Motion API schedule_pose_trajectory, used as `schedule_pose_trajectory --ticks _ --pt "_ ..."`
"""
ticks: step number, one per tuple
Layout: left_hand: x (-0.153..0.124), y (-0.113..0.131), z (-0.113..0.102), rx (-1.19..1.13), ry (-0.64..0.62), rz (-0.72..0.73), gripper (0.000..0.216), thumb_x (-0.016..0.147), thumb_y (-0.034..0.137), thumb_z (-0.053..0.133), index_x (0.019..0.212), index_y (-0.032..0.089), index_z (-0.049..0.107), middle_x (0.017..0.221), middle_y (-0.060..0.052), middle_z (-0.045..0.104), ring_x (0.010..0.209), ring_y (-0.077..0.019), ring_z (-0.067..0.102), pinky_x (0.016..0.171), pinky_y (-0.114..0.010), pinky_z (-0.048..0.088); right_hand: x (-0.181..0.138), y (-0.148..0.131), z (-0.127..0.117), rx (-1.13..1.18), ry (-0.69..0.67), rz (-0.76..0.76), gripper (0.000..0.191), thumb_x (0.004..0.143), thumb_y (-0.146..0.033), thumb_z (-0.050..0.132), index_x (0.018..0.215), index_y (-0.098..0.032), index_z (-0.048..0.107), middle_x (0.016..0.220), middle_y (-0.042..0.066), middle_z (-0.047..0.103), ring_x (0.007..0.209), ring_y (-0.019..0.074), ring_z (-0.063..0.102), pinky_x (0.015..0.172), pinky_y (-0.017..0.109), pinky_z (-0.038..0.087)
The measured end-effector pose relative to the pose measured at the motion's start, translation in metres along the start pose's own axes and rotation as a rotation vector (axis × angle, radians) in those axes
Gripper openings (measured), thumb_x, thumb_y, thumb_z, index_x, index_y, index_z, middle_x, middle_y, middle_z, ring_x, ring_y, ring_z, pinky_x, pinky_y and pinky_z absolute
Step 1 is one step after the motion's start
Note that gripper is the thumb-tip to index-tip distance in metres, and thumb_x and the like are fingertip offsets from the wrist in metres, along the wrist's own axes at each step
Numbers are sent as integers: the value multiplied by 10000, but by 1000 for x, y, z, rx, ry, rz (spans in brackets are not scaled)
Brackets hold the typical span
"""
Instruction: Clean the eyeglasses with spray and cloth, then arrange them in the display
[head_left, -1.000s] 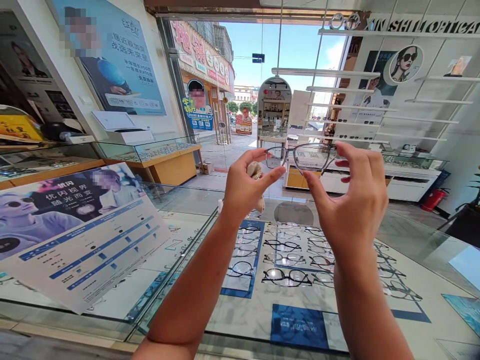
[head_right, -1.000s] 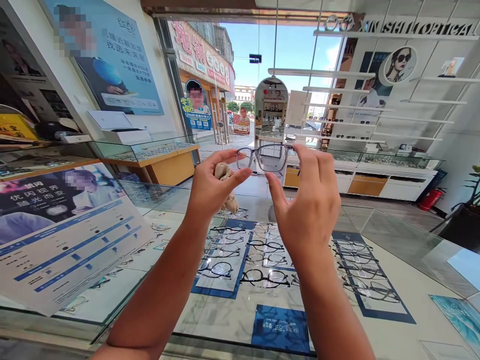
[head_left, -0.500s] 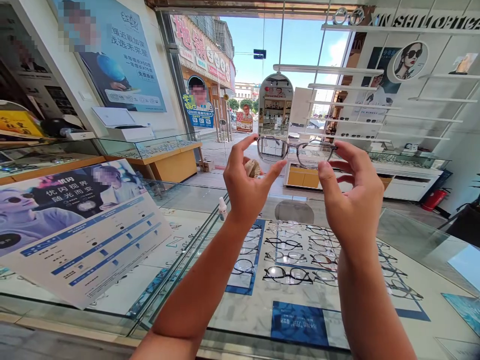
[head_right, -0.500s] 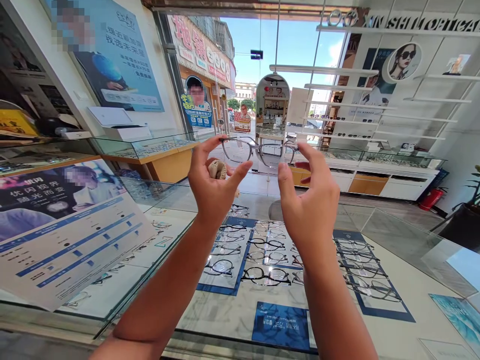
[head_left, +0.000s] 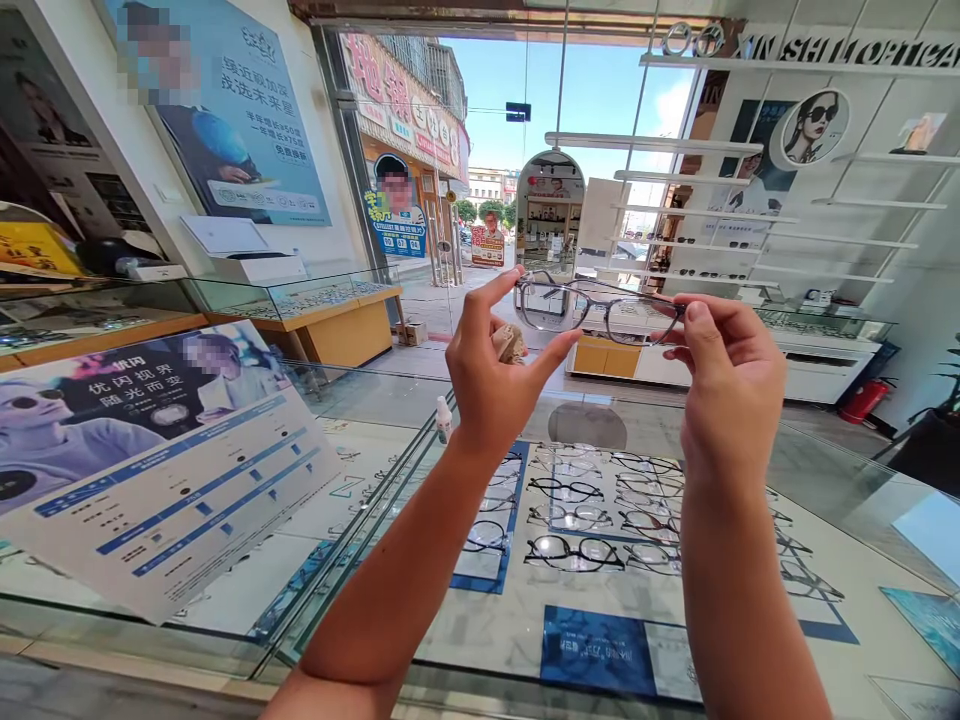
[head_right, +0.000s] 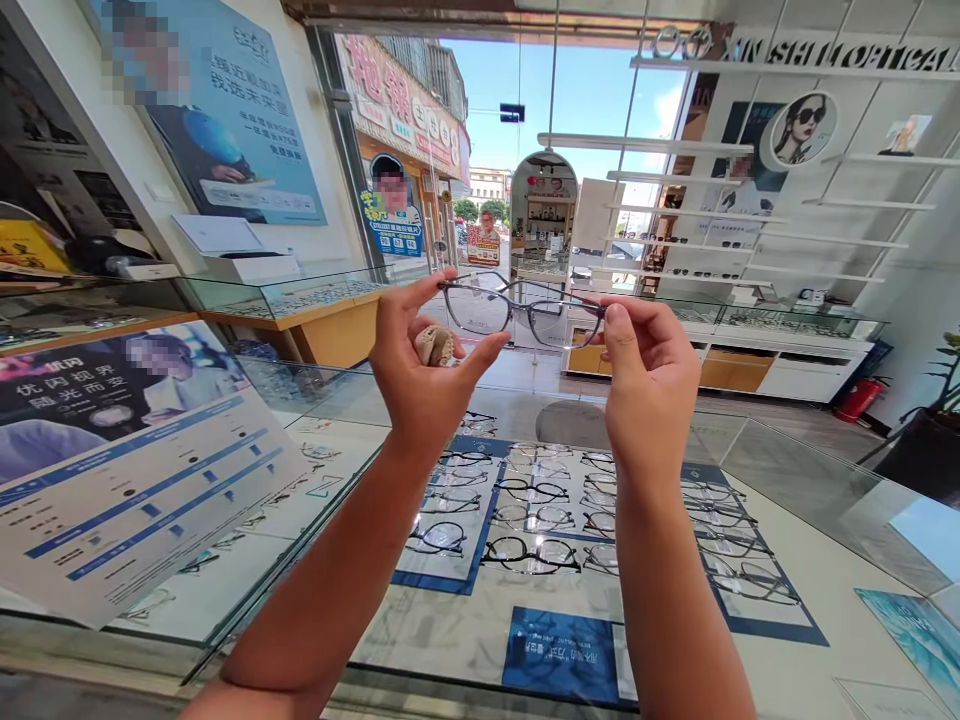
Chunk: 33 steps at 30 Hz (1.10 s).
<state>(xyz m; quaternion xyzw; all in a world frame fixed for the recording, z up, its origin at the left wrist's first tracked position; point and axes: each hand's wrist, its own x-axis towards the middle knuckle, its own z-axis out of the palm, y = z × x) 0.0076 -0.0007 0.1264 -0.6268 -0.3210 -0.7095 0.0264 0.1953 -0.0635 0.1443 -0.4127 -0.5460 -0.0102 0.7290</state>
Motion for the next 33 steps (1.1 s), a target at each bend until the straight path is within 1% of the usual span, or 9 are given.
schedule_pose_trajectory --ticks 3,8,11,14,16,22,28,30,33 --pt "-1 1 0 8 -2 7 679 862 507 939 1451 333 648 1262 -54 797 770 -176 684 718 -353 602 4 5 -2 45 -44 36 394 1077 -594 574 1214 -256 724 1222 104 802 917 206 768 776 370 603" --pt "-2 7 -3 7 -19 15 670 894 508 920 1467 342 614 1464 -83 732 796 -168 707 765 -362 636 8 9 -3 36 -103 41 448 1084 -628 528 1249 -258 720 1194 116 807 928 220 762 745 370 590" --pt "-2 10 -4 -2 -26 11 652 909 483 912 1468 339 610 1509 -91 705 884 -189 743 774 -361 650 8 11 -2 35 -100 57 451 1085 -622 522 1252 -254 721 1220 121 795 1008 231 762 780 375 589" --pt "-1 12 -4 -41 -23 9 645 909 424 917 1464 323 604 1509 -93 697 1003 -218 768 738 -338 647 9 13 -2 53 -67 96 420 1067 -600 559 1224 -249 729 1234 122 781 1077 239 746 830 381 587" --pt "-1 14 -5 -67 -25 3 664 898 406 925 1466 317 591 1491 -94 702 1012 -222 768 706 -328 642 9 14 -3 61 -57 113 413 1058 -604 574 1200 -250 733 1216 116 774 1086 240 734 846 383 580" --pt "0 20 -8 -98 -69 -42 719 910 485 907 1511 341 539 1411 -96 748 980 -231 771 639 -327 623 7 12 -2 74 -53 162 397 1038 -618 606 1147 -260 738 1171 98 764 1074 243 706 858 387 550" --pt "0 22 -10 -148 -59 -67 814 917 594 889 1579 372 471 1416 -108 747 994 -245 788 712 -376 643 8 15 0 -8 -182 99 440 1087 -629 481 1101 -254 711 1105 102 746 1005 230 691 820 373 536" --pt "0 20 -10 -134 -55 -79 827 915 626 881 1581 370 462 1425 -115 744 1001 -249 794 724 -387 649 8 13 1 -16 -195 92 442 1089 -629 468 1072 -254 701 1103 104 745 996 230 689 816 377 537" --pt "1 18 -9 -125 -29 -91 787 935 640 853 1565 366 467 1415 -113 748 1033 -261 805 730 -396 656 6 8 2 18 -170 118 419 1065 -631 514 1027 -252 690 1102 107 746 1000 236 685 824 387 538"
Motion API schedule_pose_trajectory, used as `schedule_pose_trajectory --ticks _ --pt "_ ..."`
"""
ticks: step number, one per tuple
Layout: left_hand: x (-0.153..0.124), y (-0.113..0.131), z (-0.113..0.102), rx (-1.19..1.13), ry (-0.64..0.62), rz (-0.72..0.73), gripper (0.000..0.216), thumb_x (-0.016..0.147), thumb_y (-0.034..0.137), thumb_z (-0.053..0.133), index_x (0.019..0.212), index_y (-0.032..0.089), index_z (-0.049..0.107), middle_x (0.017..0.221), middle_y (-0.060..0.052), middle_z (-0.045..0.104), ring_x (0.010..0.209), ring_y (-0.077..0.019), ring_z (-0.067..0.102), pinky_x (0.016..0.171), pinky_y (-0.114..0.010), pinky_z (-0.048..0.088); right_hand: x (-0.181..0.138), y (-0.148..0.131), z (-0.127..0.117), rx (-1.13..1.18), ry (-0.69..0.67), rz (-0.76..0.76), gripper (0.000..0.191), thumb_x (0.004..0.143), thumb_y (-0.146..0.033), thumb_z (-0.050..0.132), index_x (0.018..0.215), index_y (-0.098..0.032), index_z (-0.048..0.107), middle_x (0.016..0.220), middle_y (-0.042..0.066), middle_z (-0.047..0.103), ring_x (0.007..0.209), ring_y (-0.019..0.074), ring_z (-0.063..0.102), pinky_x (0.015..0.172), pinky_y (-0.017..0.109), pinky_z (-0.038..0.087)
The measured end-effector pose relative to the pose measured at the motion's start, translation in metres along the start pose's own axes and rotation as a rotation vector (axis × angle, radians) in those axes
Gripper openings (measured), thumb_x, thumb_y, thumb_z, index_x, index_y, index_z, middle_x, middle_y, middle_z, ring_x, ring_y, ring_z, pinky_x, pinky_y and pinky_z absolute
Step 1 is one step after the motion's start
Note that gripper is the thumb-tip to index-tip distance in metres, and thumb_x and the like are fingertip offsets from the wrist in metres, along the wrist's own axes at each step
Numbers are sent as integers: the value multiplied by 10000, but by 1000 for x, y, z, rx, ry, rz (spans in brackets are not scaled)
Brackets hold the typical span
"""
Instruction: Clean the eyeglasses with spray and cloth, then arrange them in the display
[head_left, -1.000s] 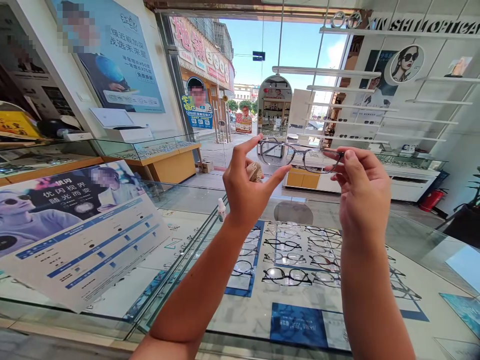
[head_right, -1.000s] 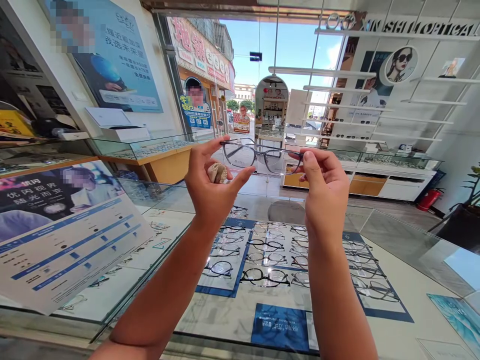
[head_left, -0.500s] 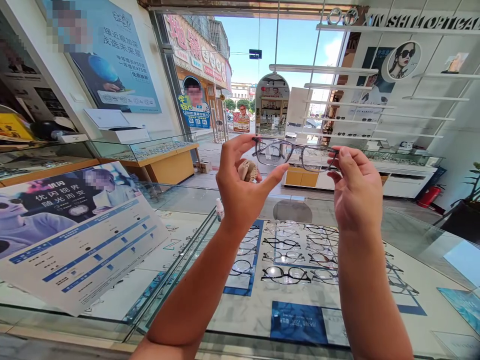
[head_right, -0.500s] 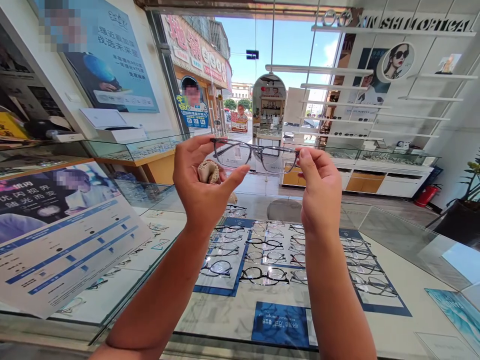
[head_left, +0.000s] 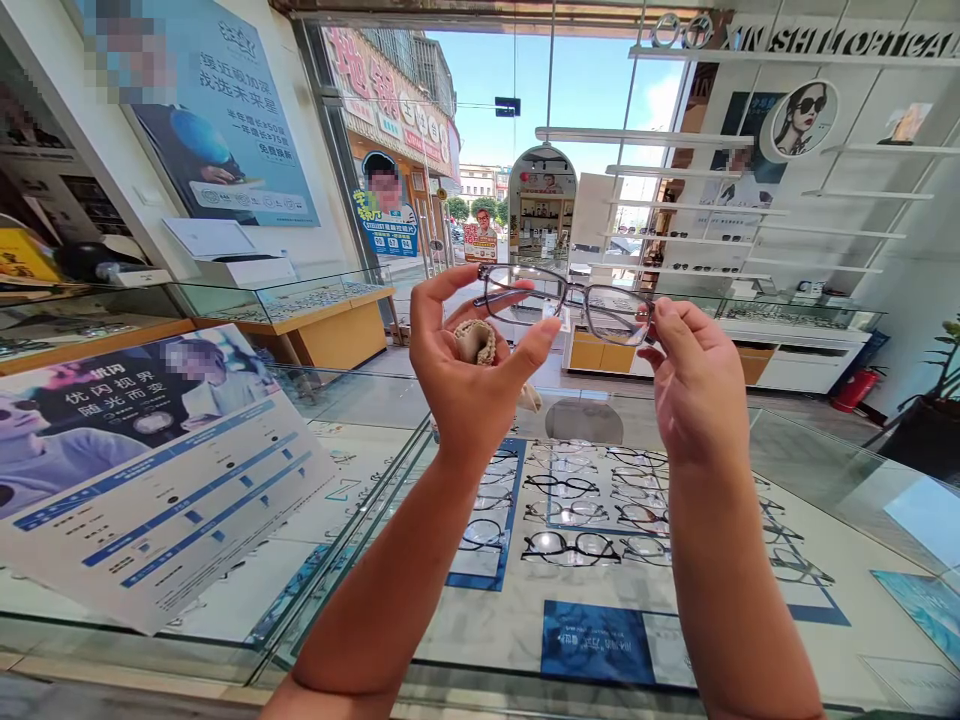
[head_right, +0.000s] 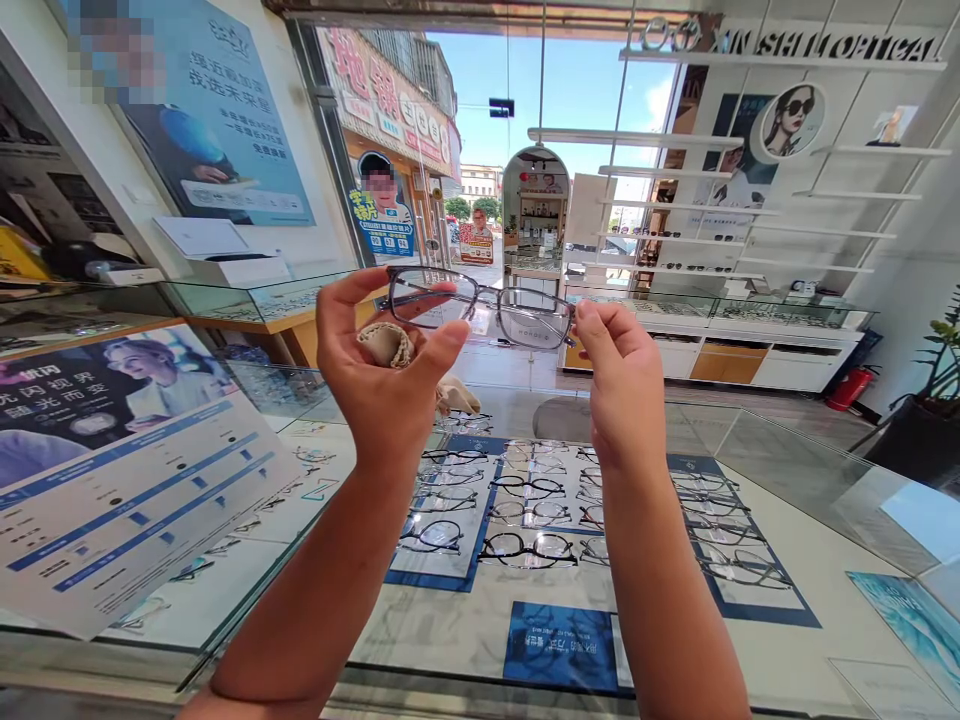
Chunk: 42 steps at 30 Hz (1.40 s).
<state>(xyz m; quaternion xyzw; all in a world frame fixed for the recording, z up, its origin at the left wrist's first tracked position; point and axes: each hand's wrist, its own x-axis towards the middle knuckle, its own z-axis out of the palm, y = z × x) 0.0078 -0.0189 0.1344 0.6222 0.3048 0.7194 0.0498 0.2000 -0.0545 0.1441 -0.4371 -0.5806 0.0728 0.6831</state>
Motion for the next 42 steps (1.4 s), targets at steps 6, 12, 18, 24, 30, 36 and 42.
schedule_pose_trajectory --ticks 6,12,18,24,30,36,42 --pt "2 -4 3 -37 -18 -44 800 916 592 882 1571 403 464 1427 -94 751 1020 -251 801 737 -397 656 -3 -6 0 -12 -10 6 419 1068 -627 506 1045 -257 702 1078 104 741 1015 243 680 836 398 534" --pt "13 -19 5 -271 -90 -227 723 907 605 854 1525 367 565 1238 -69 789 746 -151 717 615 -320 577 -8 -11 3 79 -47 -17 361 1051 -566 523 1050 -258 711 1059 89 735 1015 244 694 873 421 566" --pt "23 -13 2 -971 -340 -778 586 838 600 878 1239 212 699 919 -26 754 470 -39 469 429 -217 365 -12 -11 12 16 -90 -379 217 983 -397 708 1167 -303 775 1259 58 752 1203 267 695 953 444 582" --pt "21 -14 4 -1251 -586 -1125 392 902 412 830 1168 160 692 795 -5 705 425 -38 429 427 -195 362 -13 -8 20 -171 -47 -632 164 1001 -271 742 1113 -354 831 1295 16 811 1263 295 692 1166 564 509" --pt "18 -20 0 -1323 -688 -1259 329 966 419 781 1129 151 681 804 -20 708 440 -41 447 433 -178 339 -11 -5 17 -227 -60 -689 171 991 -273 767 1112 -362 849 1243 8 847 1249 310 694 1135 575 549" --pt "19 -18 2 -1228 -779 -1248 409 958 530 790 1083 157 679 709 11 629 428 -51 411 425 -192 314 -12 -3 20 -185 -36 -745 108 1005 -267 765 1037 -344 834 1166 6 844 1166 279 723 1079 535 577" --pt "28 -16 -10 -538 -771 -840 600 914 737 788 1126 180 712 766 -24 682 478 -69 409 450 -211 307 -15 -1 19 -146 64 -600 96 1047 -376 737 1021 -307 799 1082 37 789 1157 285 728 1087 547 569"
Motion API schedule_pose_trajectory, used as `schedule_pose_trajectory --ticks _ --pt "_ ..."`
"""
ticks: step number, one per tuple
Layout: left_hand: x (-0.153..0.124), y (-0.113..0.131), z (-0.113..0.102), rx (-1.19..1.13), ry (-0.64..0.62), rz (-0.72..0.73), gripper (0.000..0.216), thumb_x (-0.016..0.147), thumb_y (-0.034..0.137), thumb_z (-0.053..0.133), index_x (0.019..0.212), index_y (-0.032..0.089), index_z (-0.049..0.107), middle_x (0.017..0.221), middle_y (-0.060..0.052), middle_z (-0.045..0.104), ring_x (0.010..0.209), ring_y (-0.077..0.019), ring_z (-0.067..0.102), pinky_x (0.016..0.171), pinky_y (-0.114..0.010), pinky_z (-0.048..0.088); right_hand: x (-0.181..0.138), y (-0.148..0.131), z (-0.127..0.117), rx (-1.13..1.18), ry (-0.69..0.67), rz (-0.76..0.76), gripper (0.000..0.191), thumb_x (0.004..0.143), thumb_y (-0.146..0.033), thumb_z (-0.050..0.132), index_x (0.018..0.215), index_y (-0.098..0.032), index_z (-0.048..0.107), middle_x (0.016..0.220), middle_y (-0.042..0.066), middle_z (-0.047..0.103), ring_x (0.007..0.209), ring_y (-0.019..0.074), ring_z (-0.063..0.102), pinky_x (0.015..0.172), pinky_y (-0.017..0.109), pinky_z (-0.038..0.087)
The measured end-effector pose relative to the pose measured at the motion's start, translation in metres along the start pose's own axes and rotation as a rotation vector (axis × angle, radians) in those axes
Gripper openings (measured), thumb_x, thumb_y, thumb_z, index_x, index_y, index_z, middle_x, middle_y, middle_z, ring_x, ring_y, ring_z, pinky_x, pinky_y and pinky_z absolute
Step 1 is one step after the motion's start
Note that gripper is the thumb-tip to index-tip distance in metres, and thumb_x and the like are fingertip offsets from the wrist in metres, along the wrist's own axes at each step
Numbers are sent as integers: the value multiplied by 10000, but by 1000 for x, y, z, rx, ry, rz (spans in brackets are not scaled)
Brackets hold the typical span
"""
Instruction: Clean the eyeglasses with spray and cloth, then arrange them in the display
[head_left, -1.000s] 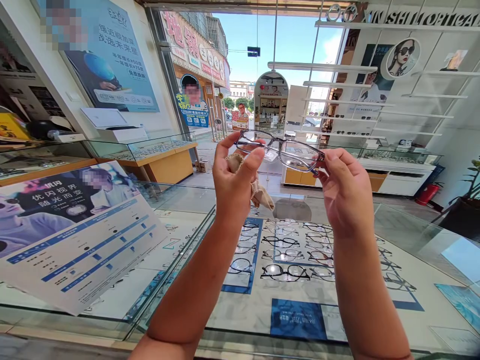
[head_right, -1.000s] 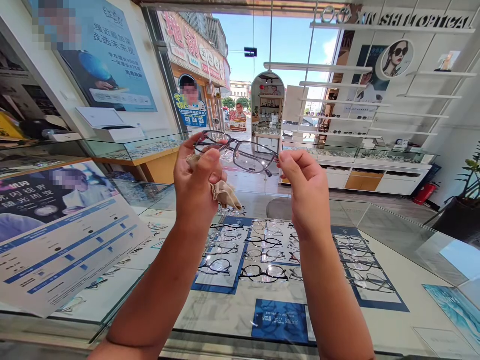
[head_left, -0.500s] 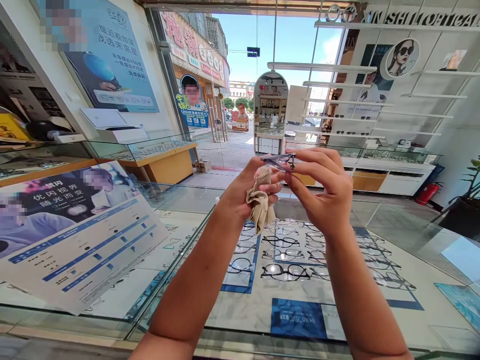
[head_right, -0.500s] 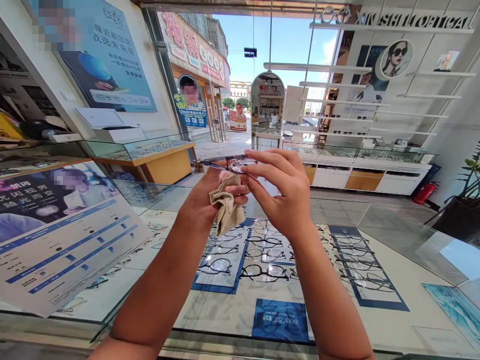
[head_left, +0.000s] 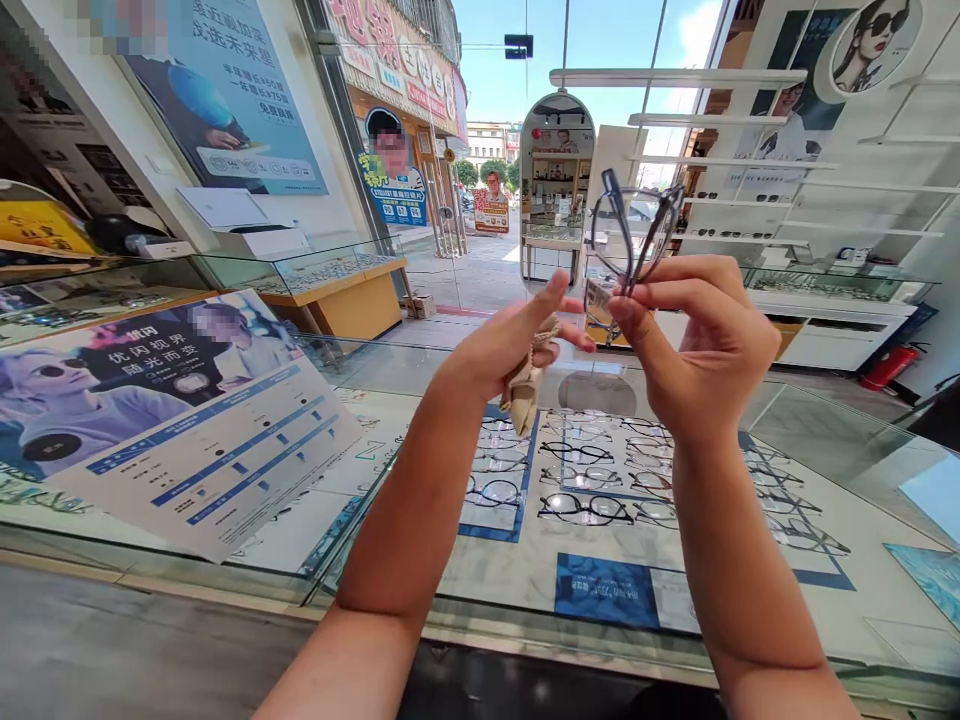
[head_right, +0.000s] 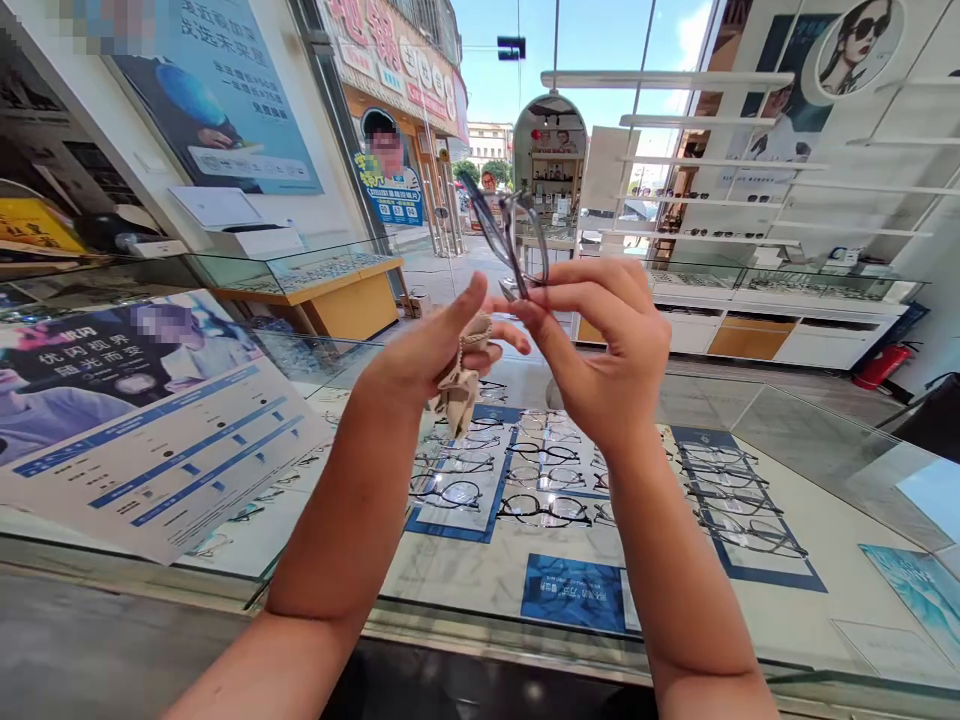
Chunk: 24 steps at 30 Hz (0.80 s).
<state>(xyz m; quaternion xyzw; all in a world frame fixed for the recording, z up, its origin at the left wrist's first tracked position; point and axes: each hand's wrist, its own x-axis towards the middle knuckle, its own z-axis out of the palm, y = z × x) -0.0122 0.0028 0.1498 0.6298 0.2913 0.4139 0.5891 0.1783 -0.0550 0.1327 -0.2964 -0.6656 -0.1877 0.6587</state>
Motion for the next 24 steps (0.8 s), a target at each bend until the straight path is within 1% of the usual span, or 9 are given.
schedule_pose_trajectory --ticks 2,5,7,9,12,15,17,20,24 --pt "-10 9 -14 298 239 78 582 930 749 772 1111 198 717 823 -38 720 530 -90 468 478 -220 342 0 1 -2 13 -33 29 133 1071 -391 713 1002 -300 781 1083 39 776 1155 277 727 1086 536 566" --pt "-34 27 -31 657 581 95 514 1007 709 705 1054 197 708 803 -27 701 577 -110 529 494 -225 373 -1 5 2 2 -129 46 140 1070 -375 719 966 -295 765 1077 30 773 1137 268 716 1080 528 552" --pt "-54 39 -35 783 731 109 468 1051 651 671 1015 186 696 763 -7 664 543 -99 528 463 -214 362 -4 7 10 -12 -227 52 131 1048 -358 748 938 -289 766 1051 21 777 1094 264 708 1063 523 543" --pt "-74 49 -33 827 816 159 405 1049 584 696 990 183 694 733 21 635 457 -78 495 400 -200 331 -9 11 21 -13 -361 57 127 1033 -342 765 923 -281 775 1037 18 782 1056 262 698 1039 516 532" --pt "-100 58 -29 879 799 178 310 974 503 790 976 203 711 641 58 559 369 -85 469 325 -193 322 -22 16 39 -11 -577 65 130 1028 -315 769 912 -262 792 1046 34 794 1042 269 671 984 492 515" --pt "-116 64 -34 1021 731 105 204 888 358 859 858 219 713 591 54 507 415 -88 471 334 -165 326 -40 26 58 -31 -770 75 128 1009 -294 800 895 -235 806 1051 64 804 1031 277 634 923 453 492" --pt "-120 66 -39 1064 748 49 171 867 271 848 789 221 704 579 45 500 443 -91 458 352 -158 322 -52 34 74 -64 -896 87 116 999 -277 814 903 -212 818 1061 83 809 1025 278 618 902 430 474" --pt "-120 68 -46 1011 741 -55 128 886 301 815 820 232 729 563 40 486 465 -125 496 388 -194 339 -69 48 105 -156 -1097 101 100 1002 -257 808 944 -185 845 1097 109 814 1051 281 612 905 407 442" --pt "-121 69 -51 980 600 -60 134 857 353 808 833 227 769 647 -4 576 604 -168 551 497 -250 358 -82 65 149 -272 -1357 73 135 1020 -257 777 1036 -161 871 1209 141 808 1156 294 620 933 374 420"
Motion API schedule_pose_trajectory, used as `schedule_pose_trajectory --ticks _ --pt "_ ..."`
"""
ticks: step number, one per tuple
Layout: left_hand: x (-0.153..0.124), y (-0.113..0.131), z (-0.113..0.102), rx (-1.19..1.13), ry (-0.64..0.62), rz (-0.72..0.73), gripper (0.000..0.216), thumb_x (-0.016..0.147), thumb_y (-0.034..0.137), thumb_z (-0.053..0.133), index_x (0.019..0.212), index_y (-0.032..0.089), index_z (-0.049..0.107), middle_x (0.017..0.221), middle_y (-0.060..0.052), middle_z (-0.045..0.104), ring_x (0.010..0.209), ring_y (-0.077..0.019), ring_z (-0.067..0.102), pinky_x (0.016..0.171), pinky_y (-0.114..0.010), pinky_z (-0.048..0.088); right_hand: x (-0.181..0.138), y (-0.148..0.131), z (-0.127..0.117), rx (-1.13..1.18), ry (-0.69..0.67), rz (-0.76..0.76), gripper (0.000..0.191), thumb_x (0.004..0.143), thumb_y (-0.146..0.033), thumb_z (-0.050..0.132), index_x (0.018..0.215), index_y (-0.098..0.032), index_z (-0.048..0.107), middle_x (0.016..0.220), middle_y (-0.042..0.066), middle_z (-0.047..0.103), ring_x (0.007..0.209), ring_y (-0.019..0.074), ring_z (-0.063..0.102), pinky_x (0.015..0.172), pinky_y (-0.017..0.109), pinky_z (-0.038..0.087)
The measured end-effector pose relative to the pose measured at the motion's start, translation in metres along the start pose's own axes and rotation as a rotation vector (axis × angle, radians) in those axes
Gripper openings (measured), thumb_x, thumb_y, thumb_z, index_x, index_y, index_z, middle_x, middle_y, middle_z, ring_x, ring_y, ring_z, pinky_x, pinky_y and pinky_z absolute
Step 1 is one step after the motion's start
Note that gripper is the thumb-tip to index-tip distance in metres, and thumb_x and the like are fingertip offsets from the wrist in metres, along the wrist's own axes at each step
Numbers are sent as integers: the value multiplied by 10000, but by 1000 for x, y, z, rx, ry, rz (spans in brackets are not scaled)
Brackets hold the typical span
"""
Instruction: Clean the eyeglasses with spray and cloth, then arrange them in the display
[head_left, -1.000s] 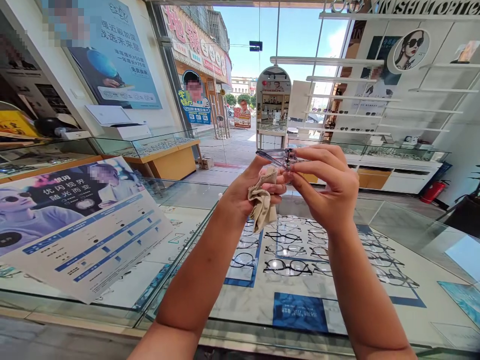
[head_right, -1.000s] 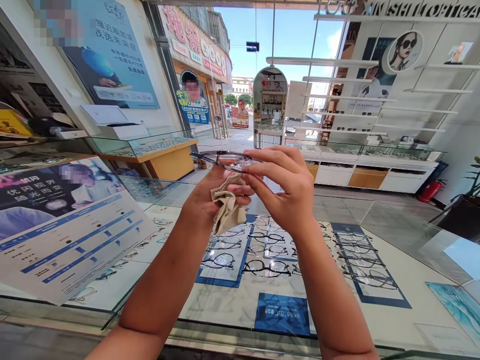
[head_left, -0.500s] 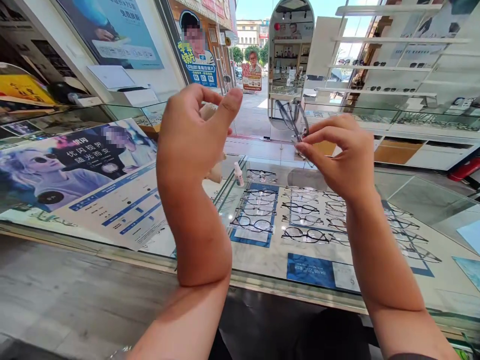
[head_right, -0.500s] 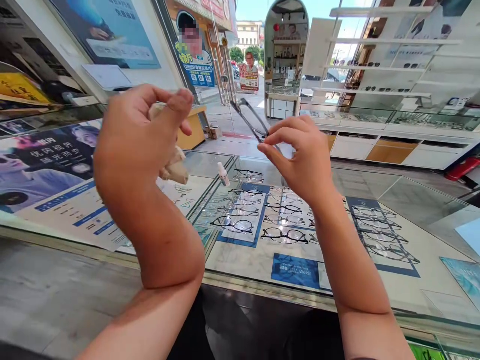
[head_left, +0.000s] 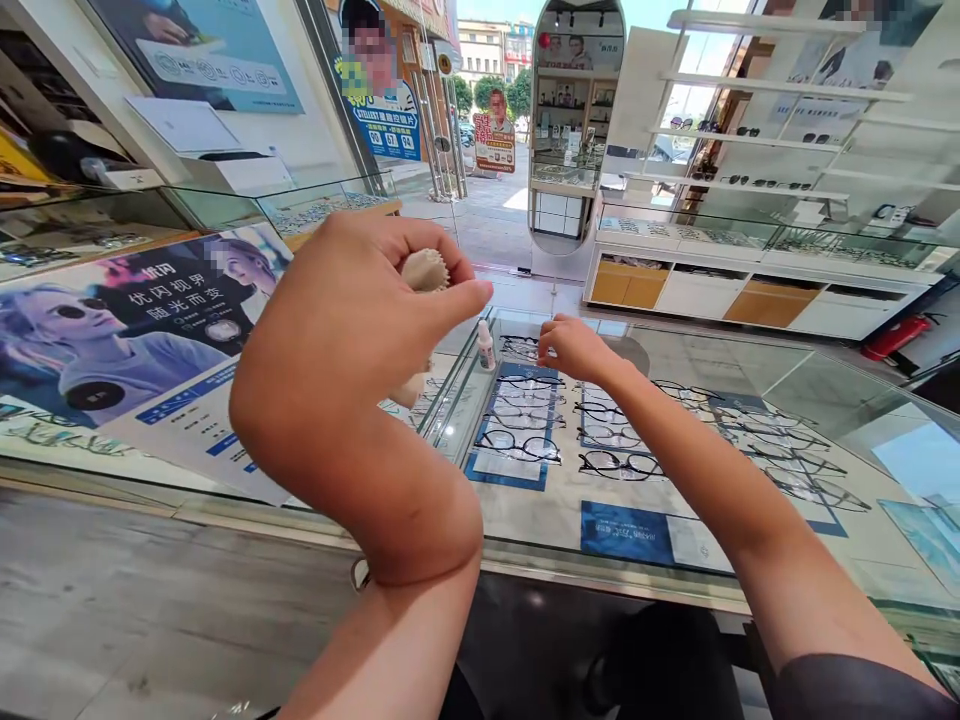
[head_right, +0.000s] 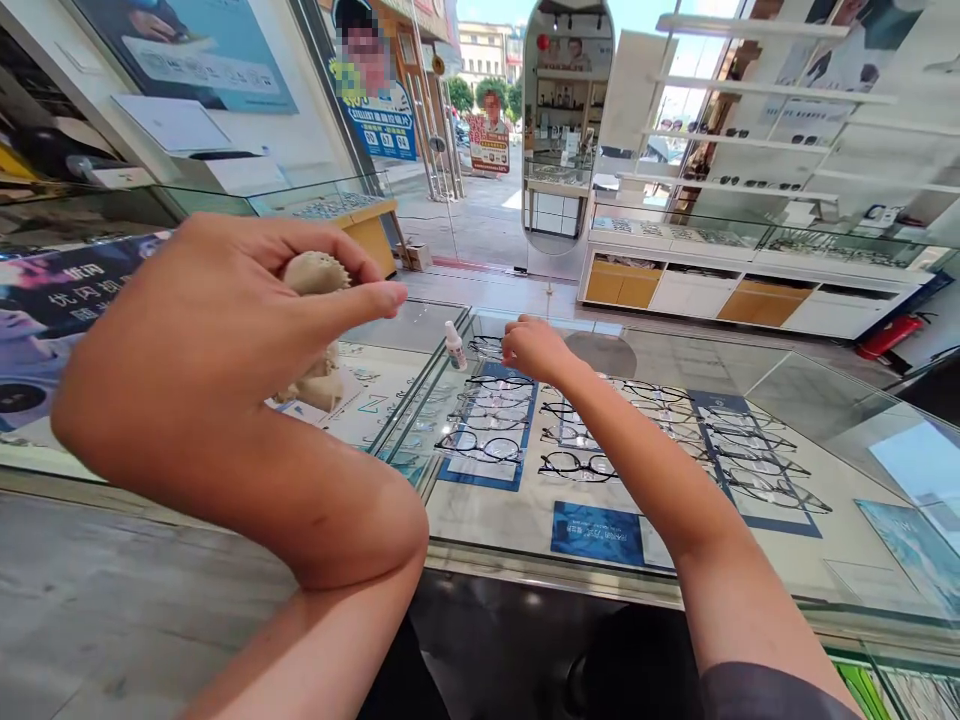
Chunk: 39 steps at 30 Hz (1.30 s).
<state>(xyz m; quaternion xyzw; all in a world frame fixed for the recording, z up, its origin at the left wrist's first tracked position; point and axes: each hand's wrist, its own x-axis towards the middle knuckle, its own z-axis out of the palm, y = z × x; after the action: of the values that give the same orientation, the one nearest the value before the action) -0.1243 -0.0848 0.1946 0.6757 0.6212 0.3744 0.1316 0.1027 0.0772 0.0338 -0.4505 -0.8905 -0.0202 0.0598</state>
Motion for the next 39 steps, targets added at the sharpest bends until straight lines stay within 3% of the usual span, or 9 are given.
schedule_pose_trajectory --ticks 6,17,21,26,35,39 --pt "-3 -1 -6 71 -32 29 204 844 383 813 723 229 756 646 -27 613 657 -191 540 577 -324 341 36 2 23 -125 -186 10 182 1005 -271 764 1096 -155 871 1271 165 802 1250 323 635 944 358 441" --pt "-2 -6 -3 -47 -66 87 242 839 356 784 652 221 713 612 -26 551 621 -176 485 567 -317 313 56 -5 48 -131 -245 13 181 945 -230 796 1087 -152 877 1290 197 818 1345 360 645 1047 366 474" --pt "-2 -6 -2 -120 -96 83 214 807 380 818 694 230 714 608 -29 511 659 -213 526 543 -304 287 55 2 41 -110 -239 114 224 990 -331 761 1083 -159 869 1262 201 825 1225 350 725 963 362 529" --pt "-2 0 -2 -13 -69 63 211 854 335 769 682 231 702 634 -37 577 667 -200 543 544 -301 307 59 13 34 -93 -198 290 319 1062 -303 621 1280 -179 819 1345 198 800 1199 339 754 921 371 567" --pt "0 -11 2 -223 -149 131 198 805 330 792 663 226 700 603 -21 502 605 -174 493 519 -272 285 83 10 53 -42 -229 420 289 1018 -222 660 1253 -194 826 1358 215 791 1181 337 777 952 402 603" --pt "-1 -9 3 -147 -147 144 213 825 328 778 662 218 695 586 -6 461 572 -153 447 522 -265 254 89 10 54 -4 -255 453 322 963 -201 732 1271 -192 823 1364 232 788 1165 341 781 954 414 609"
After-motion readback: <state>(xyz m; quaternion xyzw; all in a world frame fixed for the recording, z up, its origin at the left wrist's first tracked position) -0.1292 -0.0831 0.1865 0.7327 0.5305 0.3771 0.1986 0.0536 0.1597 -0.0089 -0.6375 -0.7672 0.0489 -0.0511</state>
